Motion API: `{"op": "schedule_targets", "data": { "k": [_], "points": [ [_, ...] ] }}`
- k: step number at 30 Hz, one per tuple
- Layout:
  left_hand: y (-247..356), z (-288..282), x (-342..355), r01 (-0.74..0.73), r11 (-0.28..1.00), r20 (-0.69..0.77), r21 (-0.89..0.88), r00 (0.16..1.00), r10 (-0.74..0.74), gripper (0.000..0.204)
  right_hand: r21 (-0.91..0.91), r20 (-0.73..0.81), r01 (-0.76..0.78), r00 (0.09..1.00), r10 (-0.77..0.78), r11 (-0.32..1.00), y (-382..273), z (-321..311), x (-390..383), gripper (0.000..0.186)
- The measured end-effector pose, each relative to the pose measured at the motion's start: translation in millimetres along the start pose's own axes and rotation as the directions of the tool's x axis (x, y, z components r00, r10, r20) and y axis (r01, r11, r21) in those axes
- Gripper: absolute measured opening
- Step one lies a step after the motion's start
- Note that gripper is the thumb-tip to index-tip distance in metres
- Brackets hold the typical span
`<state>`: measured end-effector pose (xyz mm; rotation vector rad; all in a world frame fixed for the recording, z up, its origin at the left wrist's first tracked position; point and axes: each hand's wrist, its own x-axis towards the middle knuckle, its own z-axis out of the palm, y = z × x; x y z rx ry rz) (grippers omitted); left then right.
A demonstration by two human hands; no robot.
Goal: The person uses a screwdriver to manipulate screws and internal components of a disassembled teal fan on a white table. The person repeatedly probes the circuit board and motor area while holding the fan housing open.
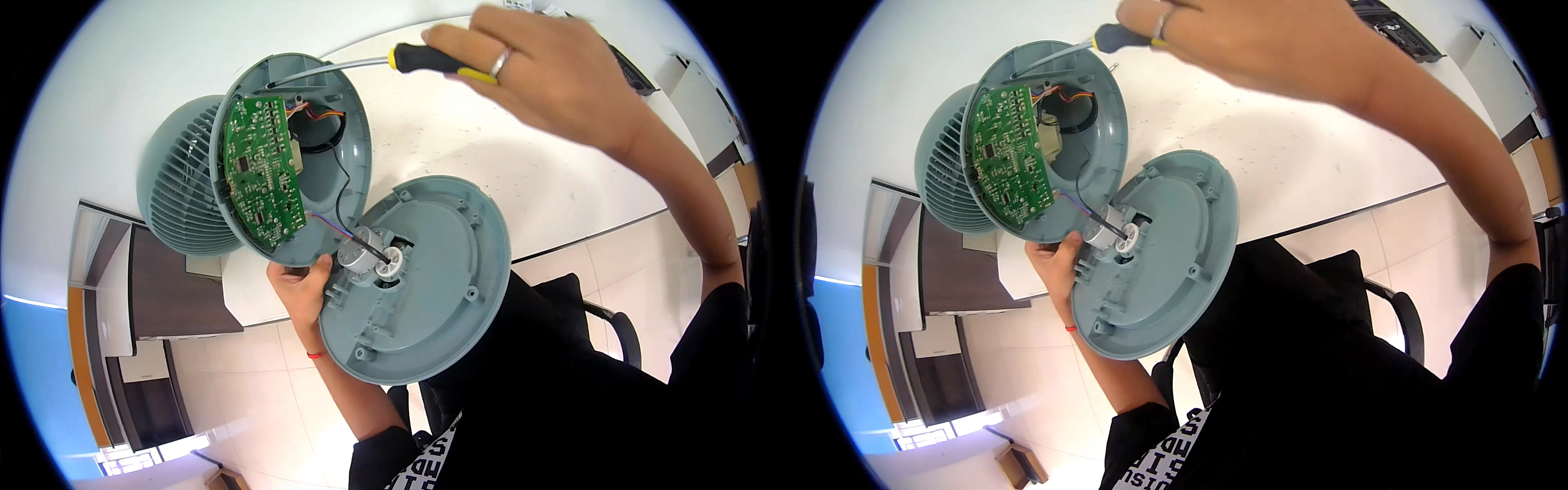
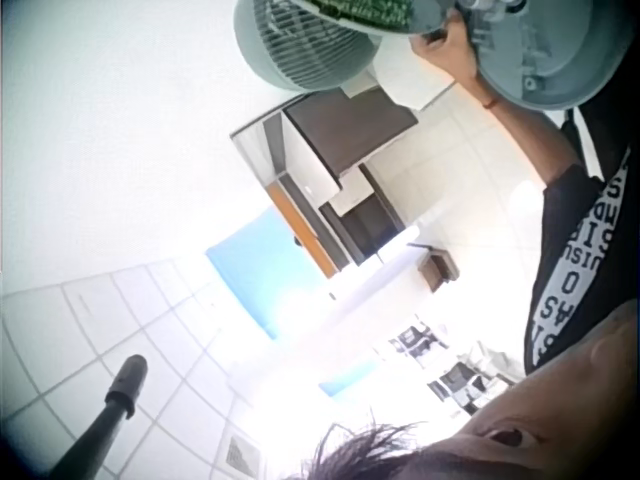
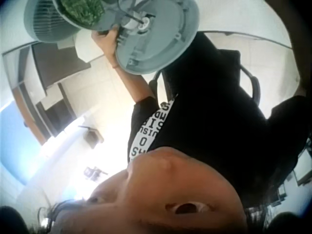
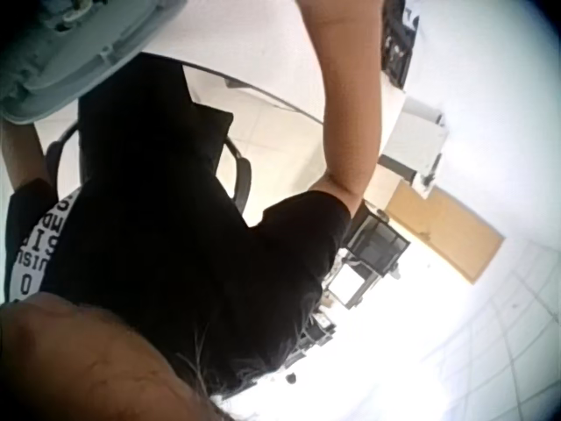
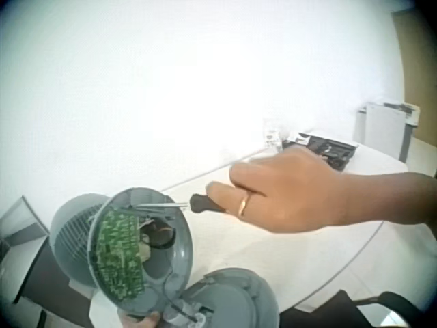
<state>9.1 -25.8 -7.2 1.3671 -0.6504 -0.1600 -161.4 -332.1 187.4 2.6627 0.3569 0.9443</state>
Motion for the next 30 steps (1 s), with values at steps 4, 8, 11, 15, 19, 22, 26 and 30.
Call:
{"op": "schedule_targets", "data": {
  "k": [4, 8, 11, 15, 19, 22, 26, 30],
  "points": [
    [2.8, -0.5, -3.4, 0.066, 0.997, -0.007, 0.029, 0.998, -0.066, 0.044, 0.224, 0.240, -0.363, 0.920, 0.310, 0.904, -2.5, -5.3, 6.5, 0.058],
    [3.9, 4.9, -2.8, 0.024, 0.999, -0.003, 0.028, 1.000, -0.023, 0.046, 0.638, 0.687, -0.750, 0.658, 0.310, 0.178, 24.2, 0.9, 6.6, 0.037],
    [5.2, 4.8, -1.6, 0.028, 0.999, -0.013, 0.034, 1.000, -0.028, 0.046, 0.588, 0.681, -0.784, 0.612, 0.402, 0.198, 9.0, -1.4, 8.8, 0.031],
    [4.7, 2.6, -0.1, 0.025, 1.000, 0.013, 0.009, 1.000, -0.025, 0.046, 0.073, -0.025, -0.265, 0.963, 0.267, 0.962, -8.4, 7.4, -4.9, 0.038],
    [3.7, 1.3, 0.1, 0.018, 1.000, 0.042, -0.024, 0.999, -0.017, 0.045, -0.017, 0.068, -0.132, 0.989, 0.133, 0.991, -22.9, 9.3, -4.4, 0.037],
    [1.1, 1.6, -0.4, 0.000, 1.000, 0.043, 0.017, 0.999, -0.001, 0.044, 0.180, 0.255, -0.457, 0.877, 0.407, 0.871, -15.2, -6.5, 5.0, 0.031],
    [5.2, 9.1, -0.6, -0.001, 0.999, -0.008, -0.034, 1.000, 0.000, 0.045, 0.573, 0.790, -0.816, 0.524, 0.319, -0.079, 18.1, -6.1, 14.7, 0.037],
    [4.1, 1.3, -2.9, 0.046, 0.998, 0.008, -0.039, 0.999, -0.046, 0.046, 0.438, 0.330, -0.485, 0.870, 0.367, 0.757, 14.1, 10.6, 1.5, 0.040]
  ]
}}
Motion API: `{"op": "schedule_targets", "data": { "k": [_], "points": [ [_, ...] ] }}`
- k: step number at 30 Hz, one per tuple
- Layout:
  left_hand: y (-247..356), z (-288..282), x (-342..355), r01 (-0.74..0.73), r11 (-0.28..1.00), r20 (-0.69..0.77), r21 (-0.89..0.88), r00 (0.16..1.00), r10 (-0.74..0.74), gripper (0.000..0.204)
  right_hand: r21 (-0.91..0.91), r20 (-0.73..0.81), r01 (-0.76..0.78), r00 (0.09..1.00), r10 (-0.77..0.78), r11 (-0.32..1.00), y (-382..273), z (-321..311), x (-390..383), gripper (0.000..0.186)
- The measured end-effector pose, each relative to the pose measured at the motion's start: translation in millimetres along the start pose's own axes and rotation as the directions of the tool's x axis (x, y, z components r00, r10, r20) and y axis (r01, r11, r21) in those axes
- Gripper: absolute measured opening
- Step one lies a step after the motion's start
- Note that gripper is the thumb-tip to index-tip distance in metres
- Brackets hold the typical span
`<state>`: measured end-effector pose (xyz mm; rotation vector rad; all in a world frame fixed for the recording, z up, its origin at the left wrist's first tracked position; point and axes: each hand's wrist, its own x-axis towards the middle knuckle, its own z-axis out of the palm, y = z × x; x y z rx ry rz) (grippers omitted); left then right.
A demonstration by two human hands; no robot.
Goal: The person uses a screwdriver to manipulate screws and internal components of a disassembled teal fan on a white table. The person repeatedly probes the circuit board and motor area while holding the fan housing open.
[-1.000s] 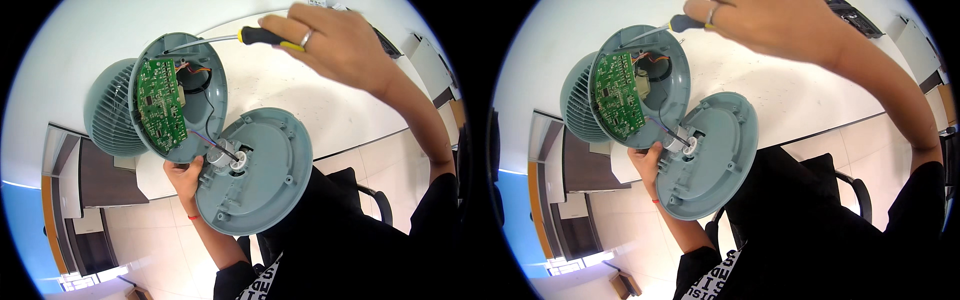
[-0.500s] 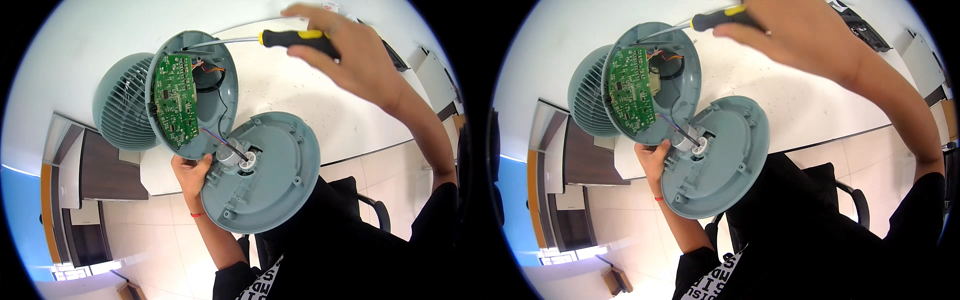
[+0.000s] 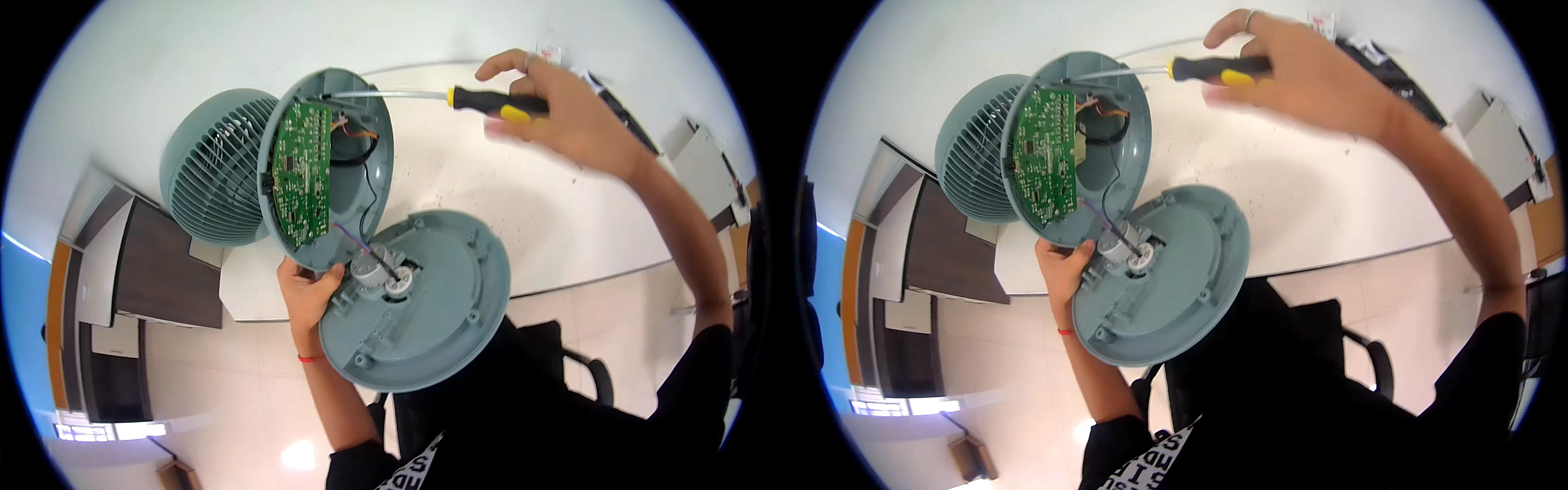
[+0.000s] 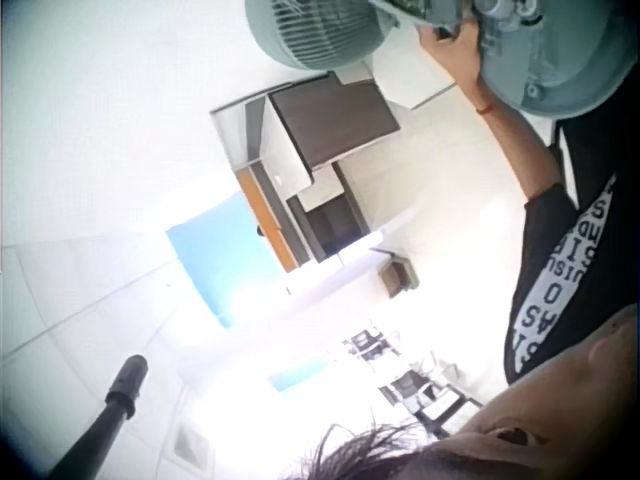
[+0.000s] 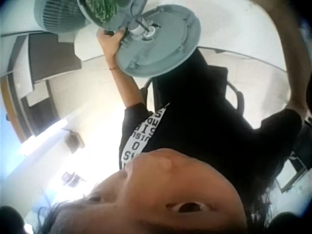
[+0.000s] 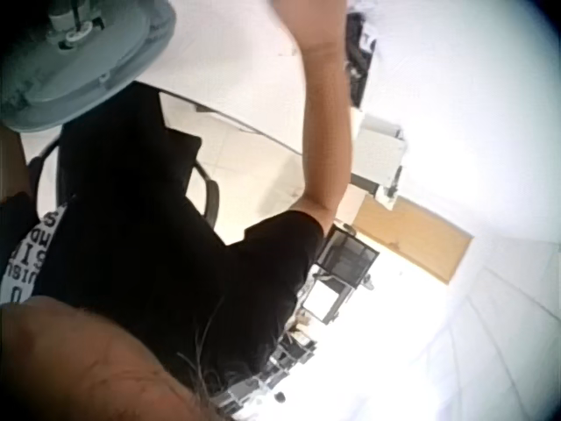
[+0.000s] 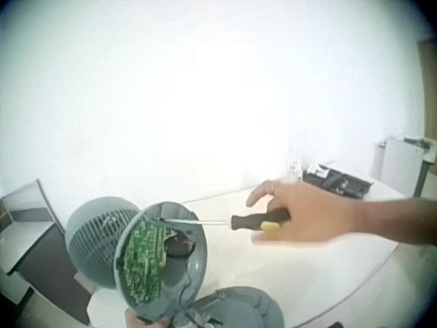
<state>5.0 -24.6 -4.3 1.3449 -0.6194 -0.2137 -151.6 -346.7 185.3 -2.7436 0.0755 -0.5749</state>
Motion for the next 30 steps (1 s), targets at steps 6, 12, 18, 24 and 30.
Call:
{"op": "schedule_targets", "data": {
  "k": [6, 12, 18, 24, 30],
  "points": [
    [-0.7, 1.8, 3.3, -0.015, 0.999, 0.013, -0.035, 1.000, 0.015, 0.048, -0.536, 0.124, 0.239, 0.971, -0.204, 0.810, -28.2, -4.4, -11.4, 0.034],
    [-6.4, -2.0, 0.9, 0.003, 0.999, -0.006, -0.036, 1.000, -0.003, 0.051, 0.424, 0.439, -0.507, 0.840, 0.320, 0.750, -47.9, -27.9, 11.0, 0.031],
    [1.1, 4.2, 4.0, -0.052, 0.997, 0.014, -0.057, 0.999, 0.052, 0.048, -0.091, -0.007, 0.041, 0.999, -0.042, 0.995, -32.1, -7.3, -0.8, 0.033],
    [4.8, 5.6, 5.9, -0.080, 0.997, 0.018, -0.006, 0.997, 0.080, 0.047, -0.266, -0.011, 0.109, 0.993, -0.116, 0.958, -35.6, 0.6, -6.2, 0.031],
    [2.6, 2.6, 5.3, -0.111, 0.994, 0.024, -0.018, 0.993, 0.112, 0.045, 0.218, 0.254, -0.210, 0.955, 0.153, 0.953, -41.2, -18.6, 8.7, 0.029]
  ]
}}
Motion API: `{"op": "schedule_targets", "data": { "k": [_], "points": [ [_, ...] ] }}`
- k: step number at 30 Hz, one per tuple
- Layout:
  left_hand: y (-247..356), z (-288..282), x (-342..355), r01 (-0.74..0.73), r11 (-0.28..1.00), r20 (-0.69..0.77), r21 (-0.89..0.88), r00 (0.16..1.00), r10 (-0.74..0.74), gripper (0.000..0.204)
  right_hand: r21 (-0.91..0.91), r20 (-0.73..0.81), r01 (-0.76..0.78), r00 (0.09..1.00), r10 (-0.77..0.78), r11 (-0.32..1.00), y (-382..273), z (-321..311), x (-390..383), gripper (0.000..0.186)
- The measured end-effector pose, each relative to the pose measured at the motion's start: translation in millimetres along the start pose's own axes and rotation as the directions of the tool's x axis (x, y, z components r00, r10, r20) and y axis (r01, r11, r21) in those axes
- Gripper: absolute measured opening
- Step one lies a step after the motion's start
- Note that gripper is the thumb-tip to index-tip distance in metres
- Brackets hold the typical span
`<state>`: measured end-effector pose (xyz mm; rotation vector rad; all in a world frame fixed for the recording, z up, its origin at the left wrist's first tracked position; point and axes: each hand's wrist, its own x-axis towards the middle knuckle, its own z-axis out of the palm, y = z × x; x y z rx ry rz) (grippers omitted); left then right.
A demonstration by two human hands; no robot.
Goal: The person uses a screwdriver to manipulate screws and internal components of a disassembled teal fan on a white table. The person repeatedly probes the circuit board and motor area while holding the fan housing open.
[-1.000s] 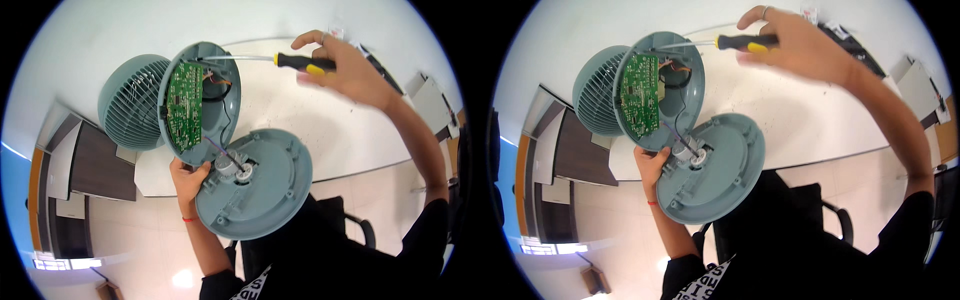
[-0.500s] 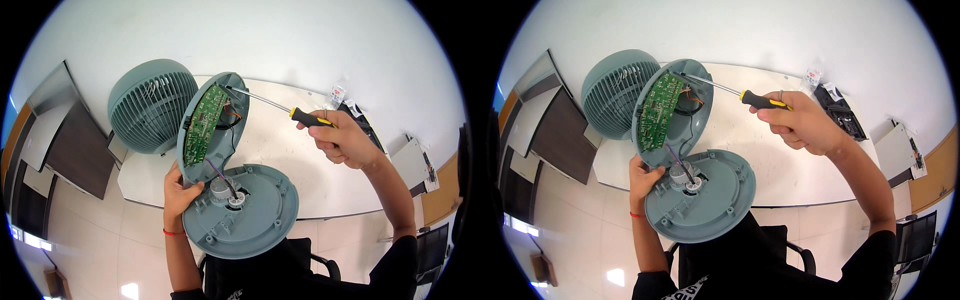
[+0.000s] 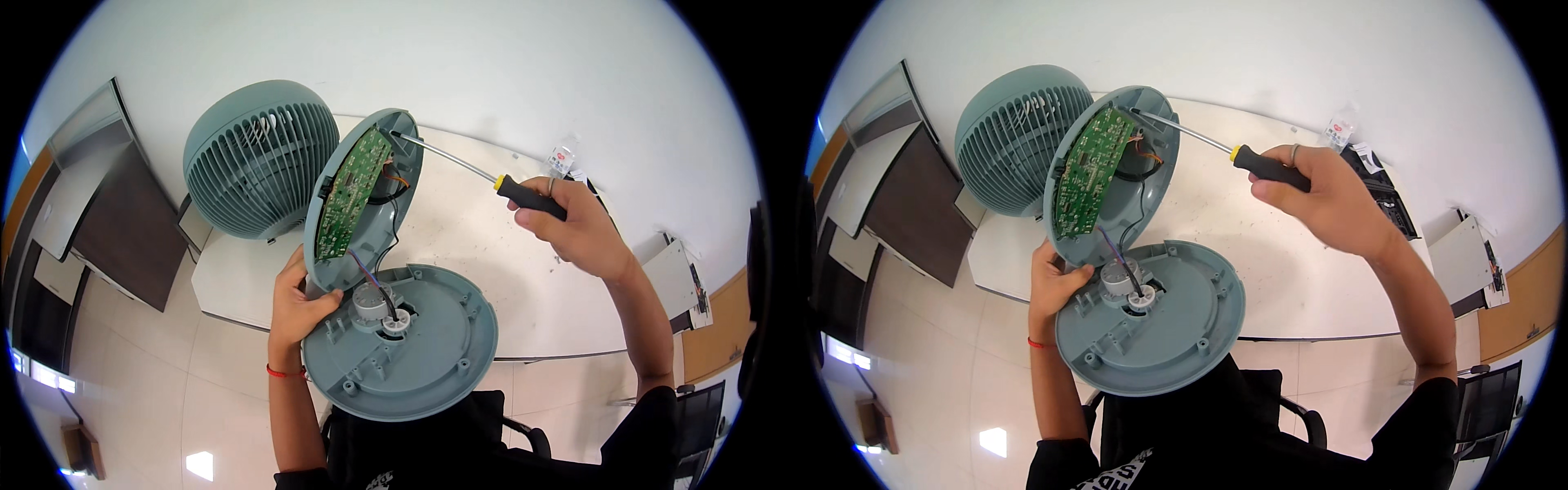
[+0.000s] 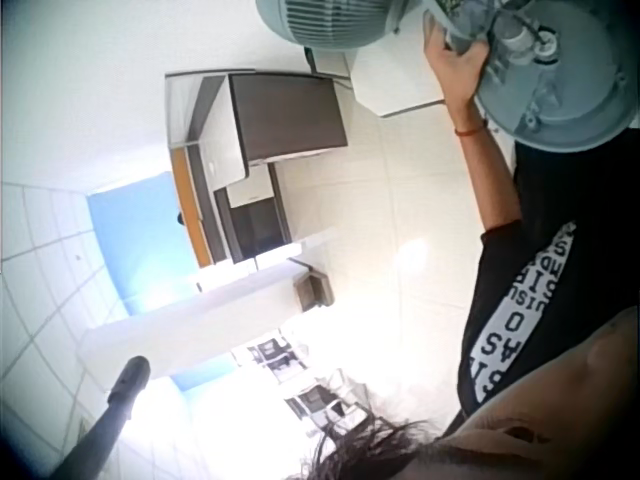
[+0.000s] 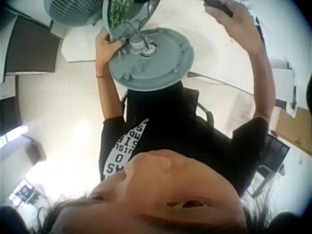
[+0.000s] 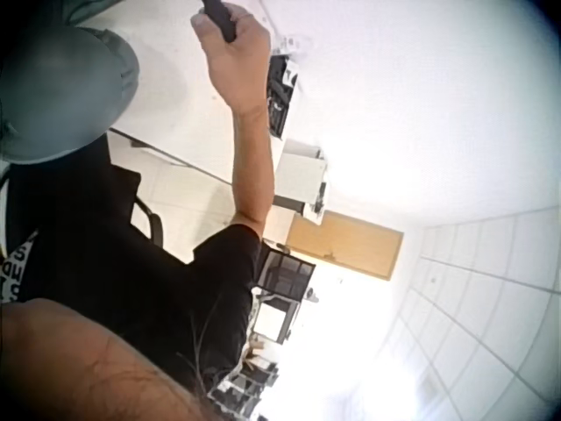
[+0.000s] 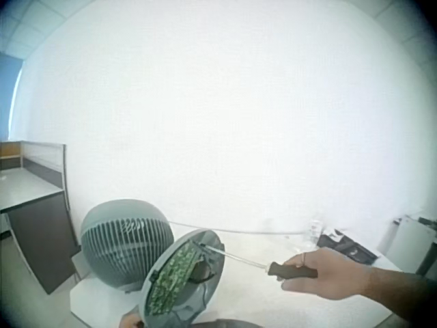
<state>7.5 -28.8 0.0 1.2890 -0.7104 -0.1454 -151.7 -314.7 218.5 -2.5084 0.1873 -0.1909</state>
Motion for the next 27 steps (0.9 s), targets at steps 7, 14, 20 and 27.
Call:
{"op": "schedule_targets", "data": {
  "k": [7, 14, 20, 27],
  "points": [
    [-1.0, 1.9, 0.4, 0.042, 0.999, -0.007, -0.007, 0.999, -0.042, 0.044, 0.809, 0.373, -0.366, 0.925, 0.079, 0.460, 19.8, -4.9, 0.6, 0.039],
    [0.1, 0.8, 0.9, 0.043, 0.998, 0.005, -0.049, 0.999, -0.043, 0.044, 0.892, 0.445, -0.447, 0.894, -0.049, -0.064, 35.7, 10.2, -4.4, 0.048],
    [1.7, 1.3, 0.0, 0.019, 0.999, -0.002, -0.029, 1.000, -0.019, 0.045, 0.183, -0.136, 0.068, 0.990, -0.043, 0.981, 21.8, 26.2, -13.3, 0.040],
    [1.9, 2.0, 1.8, -0.018, 0.999, 0.002, -0.030, 1.000, 0.019, 0.046, -0.502, -0.274, 0.182, 0.894, -0.355, 0.845, 17.2, 39.1, -14.7, 0.035]
  ]
}}
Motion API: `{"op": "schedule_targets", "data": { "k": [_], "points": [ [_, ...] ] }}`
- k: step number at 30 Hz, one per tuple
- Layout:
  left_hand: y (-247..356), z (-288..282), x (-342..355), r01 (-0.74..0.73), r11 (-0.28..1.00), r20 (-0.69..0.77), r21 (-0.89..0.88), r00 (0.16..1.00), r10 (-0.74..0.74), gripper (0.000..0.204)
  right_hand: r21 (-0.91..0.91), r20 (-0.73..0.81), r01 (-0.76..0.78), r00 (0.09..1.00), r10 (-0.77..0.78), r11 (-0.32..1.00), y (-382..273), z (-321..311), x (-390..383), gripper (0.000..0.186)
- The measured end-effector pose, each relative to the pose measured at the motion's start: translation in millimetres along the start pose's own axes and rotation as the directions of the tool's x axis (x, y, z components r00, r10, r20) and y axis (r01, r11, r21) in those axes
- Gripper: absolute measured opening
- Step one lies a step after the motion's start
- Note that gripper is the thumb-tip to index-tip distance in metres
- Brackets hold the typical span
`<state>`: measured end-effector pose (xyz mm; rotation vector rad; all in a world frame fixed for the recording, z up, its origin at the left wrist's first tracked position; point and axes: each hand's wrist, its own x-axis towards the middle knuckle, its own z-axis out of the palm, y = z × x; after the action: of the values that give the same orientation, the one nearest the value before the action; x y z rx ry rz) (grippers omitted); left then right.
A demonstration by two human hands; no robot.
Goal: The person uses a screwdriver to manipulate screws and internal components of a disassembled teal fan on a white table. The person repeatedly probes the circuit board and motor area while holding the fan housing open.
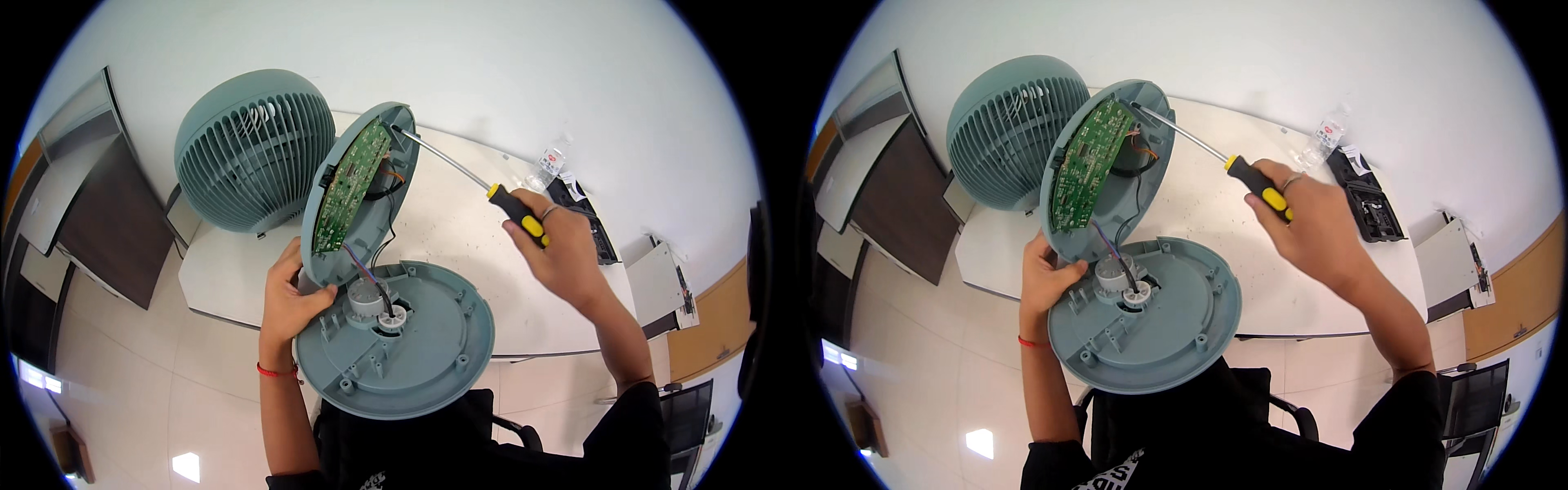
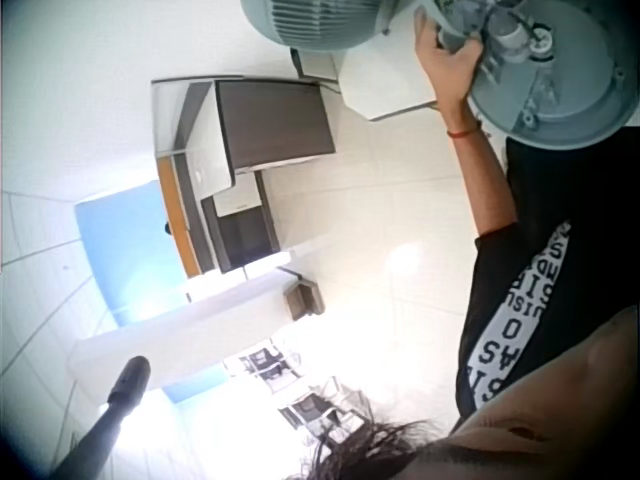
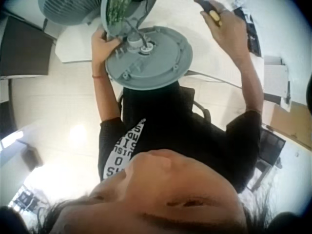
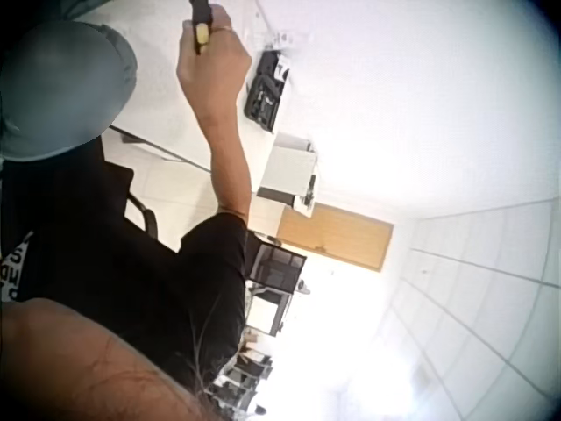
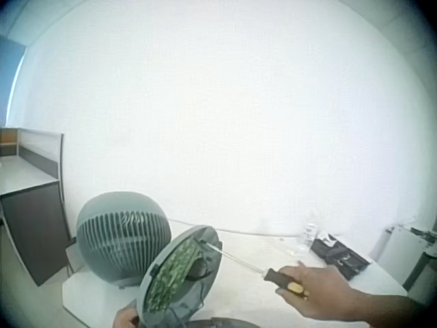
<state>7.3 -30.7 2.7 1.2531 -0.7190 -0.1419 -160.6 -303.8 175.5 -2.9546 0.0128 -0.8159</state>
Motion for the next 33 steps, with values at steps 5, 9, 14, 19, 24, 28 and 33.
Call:
{"op": "schedule_targets", "data": {
  "k": [5, 9, 14, 19, 24, 28, 33],
  "points": [
    [-0.2, -1.1, -0.2, 0.020, 0.999, -0.010, -0.039, 1.000, -0.020, 0.046, 0.256, 0.180, -0.259, 0.959, 0.217, 0.931, 4.0, -17.0, 10.2, 0.035],
    [2.4, -1.6, -1.6, 0.041, 0.997, -0.005, -0.063, 0.999, -0.041, 0.046, 0.471, 0.368, -0.462, 0.877, 0.308, 0.752, -6.0, -25.7, 19.4, 0.031],
    [2.7, -1.1, -0.4, 0.034, 0.998, 0.009, -0.061, 0.999, -0.033, 0.046, 0.646, 0.582, -0.662, 0.749, 0.315, 0.380, -10.2, -34.0, 19.2, 0.028],
    [2.3, -3.1, -0.7, 0.028, 0.999, 0.013, -0.045, 1.000, -0.027, 0.046, 0.677, 0.678, -0.721, 0.690, 0.256, 0.151, -6.6, -30.6, 16.0, 0.030],
    [2.8, 2.1, 0.8, 0.001, 0.999, -0.001, -0.049, 1.000, -0.001, 0.046, 0.654, 0.715, -0.641, 0.697, 0.053, -0.402, 0.8, -21.2, 3.6, 0.034],
    [3.1, -1.0, 2.4, -0.038, 0.999, 0.021, 0.006, 0.999, 0.038, 0.047, 0.730, 0.681, -0.668, 0.728, 0.077, -0.143, -5.2, -19.0, 1.9, 0.035],
    [3.0, -0.5, 2.5, -0.030, 0.999, 0.017, 0.023, 0.999, 0.029, 0.046, 0.560, 0.529, -0.604, 0.788, 0.316, 0.567, -19.9, -36.8, 11.4, 0.036]
  ]
}}
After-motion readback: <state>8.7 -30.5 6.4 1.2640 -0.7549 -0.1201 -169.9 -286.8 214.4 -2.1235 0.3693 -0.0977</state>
